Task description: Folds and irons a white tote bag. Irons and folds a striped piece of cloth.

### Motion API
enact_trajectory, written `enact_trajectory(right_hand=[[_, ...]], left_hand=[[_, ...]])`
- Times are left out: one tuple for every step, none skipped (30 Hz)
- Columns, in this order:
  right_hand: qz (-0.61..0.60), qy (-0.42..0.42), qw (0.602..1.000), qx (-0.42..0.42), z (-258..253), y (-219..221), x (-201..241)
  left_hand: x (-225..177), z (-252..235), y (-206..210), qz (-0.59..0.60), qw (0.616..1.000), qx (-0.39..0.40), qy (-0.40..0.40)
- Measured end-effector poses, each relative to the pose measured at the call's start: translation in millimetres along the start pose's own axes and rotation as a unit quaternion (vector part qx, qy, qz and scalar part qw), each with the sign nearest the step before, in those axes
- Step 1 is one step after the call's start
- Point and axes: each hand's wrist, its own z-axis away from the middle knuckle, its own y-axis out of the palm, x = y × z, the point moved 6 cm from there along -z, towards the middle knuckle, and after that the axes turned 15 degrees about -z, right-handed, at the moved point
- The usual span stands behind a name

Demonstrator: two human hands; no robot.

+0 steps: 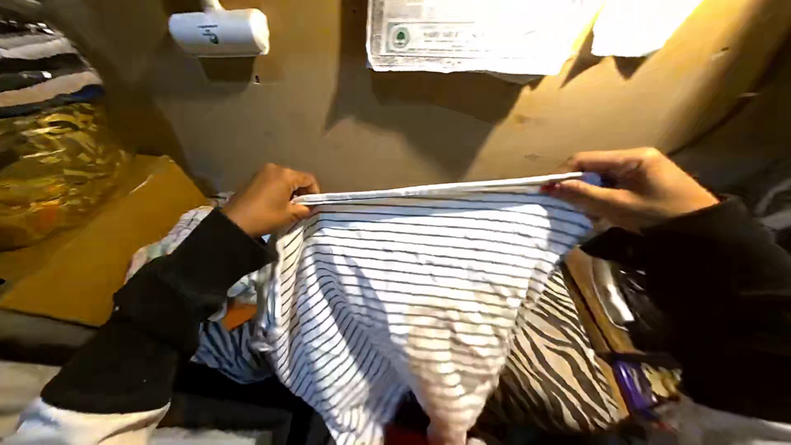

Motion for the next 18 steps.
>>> enact_trajectory(right_hand=[[0.032,0.022,0.999,-0.015,7.1,-14.9,-3.5],[0.071,0.051,0.996,-0.03,13.3,-28.8,-9.0],[0.095,0.089,0.99,-0.055,18.9,-41.0,-15.1],[0.11,0.136,0.981,-0.082,22.0,-52.7,-22.8],[0.122,0.176,0.971,-0.109,24.8,-63.0,-32.3],[0.127,0.206,0.96,-0.138,27.2,-72.5,-41.1],[0.129,0.219,0.953,-0.167,29.6,-82.2,-49.6],[0.125,0.22,0.947,-0.197,32.3,-92.7,-56.0],[0.119,0.215,0.943,-0.226,35.5,-103.9,-59.5],[0.111,0.202,0.94,-0.251,39.5,-116.6,-60.1],[0.102,0.179,0.939,-0.276,44.6,-130.6,-57.0],[0.095,0.153,0.938,-0.298,51.8,-143.3,-49.5],[0.087,0.131,0.935,-0.319,61.1,-152.5,-38.0],[0.077,0.108,0.933,-0.334,72.4,-158.5,-26.3],[0.062,0.083,0.934,-0.341,86.2,-160.6,-16.4],[0.047,0.061,0.938,-0.337,102.8,-159.1,-9.7],[0.025,0.044,0.943,-0.33,121.6,-154.1,-6.4],[0.004,0.041,0.948,-0.317,143.2,-145.4,-7.3]], left_hand=[[5.9,-6.8,13.5,0.0,1.0,0.014,-0.015],[11.7,-14.5,25.7,-0.004,0.999,0.028,-0.03],[18.0,-23.0,36.2,-0.009,0.998,0.04,-0.048],[24.9,-32.5,45.0,-0.016,0.997,0.049,-0.065],[31.2,-42.7,51.1,-0.025,0.995,0.059,-0.082],[38.1,-53.7,55.4,-0.037,0.993,0.058,-0.093],[44.6,-64.5,56.6,-0.048,0.992,0.05,-0.101],[50.2,-74.6,53.8,-0.057,0.992,0.033,-0.106],[54.4,-82.7,46.8,-0.065,0.992,0.013,-0.112],[57.4,-87.3,35.6,-0.066,0.991,-0.019,-0.113],[59.1,-87.7,20.6,-0.062,0.99,-0.067,-0.103],[59.7,-84.0,4.2,-0.051,0.988,-0.122,-0.084],[59.9,-76.3,-11.5,-0.036,0.983,-0.167,-0.066],[59.8,-64.7,-26.0,-0.031,0.977,-0.207,-0.05],[60.1,-50.2,-35.9,-0.031,0.97,-0.24,-0.03],[60.2,-33.7,-40.4,-0.033,0.963,-0.266,-0.01],[58.6,-15.6,-39.6,-0.025,0.96,-0.277,-0.009],[55.9,3.5,-33.1,-0.008,0.962,-0.273,-0.022]])
